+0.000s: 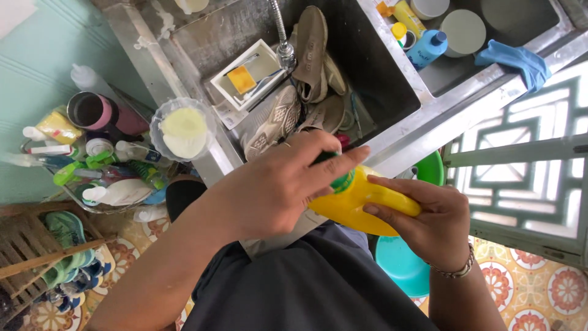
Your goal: Washing and scrubbing sneakers in a sink with soap and a brush.
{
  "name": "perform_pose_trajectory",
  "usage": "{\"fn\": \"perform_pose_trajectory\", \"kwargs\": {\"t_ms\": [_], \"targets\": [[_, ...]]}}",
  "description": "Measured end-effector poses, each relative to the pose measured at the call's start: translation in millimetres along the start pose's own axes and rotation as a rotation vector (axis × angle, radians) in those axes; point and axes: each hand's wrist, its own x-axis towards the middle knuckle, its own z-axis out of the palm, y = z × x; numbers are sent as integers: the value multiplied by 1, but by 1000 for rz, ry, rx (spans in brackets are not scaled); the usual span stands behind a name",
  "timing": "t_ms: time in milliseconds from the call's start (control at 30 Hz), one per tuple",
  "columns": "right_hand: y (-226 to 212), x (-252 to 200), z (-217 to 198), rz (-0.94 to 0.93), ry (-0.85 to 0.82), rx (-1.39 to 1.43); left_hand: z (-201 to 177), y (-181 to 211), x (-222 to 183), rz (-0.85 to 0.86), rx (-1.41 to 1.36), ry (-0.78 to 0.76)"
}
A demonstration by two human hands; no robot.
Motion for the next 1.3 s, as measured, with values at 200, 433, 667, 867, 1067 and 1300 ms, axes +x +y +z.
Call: {"fn": "perform_pose_trajectory", "kwargs": {"t_ms": [200, 433, 667, 867, 1067, 1300], "targets": [[3, -4, 2, 1, 29, -55, 12, 13, 7, 59, 166, -14], [15, -14, 3, -16, 33, -14, 24, 21, -2, -40, 143, 27], [32, -23, 2, -23, 34, 59, 36, 18, 12, -44, -350, -65], [37, -30, 1, -22, -5, 247, 48, 13, 24, 48, -375, 62], [31, -22, -2, -200, -21, 140, 50, 1, 9, 49, -289, -48], [9, -15, 25, -216, 148, -29, 85, 25, 5, -157, 74, 286]]}}
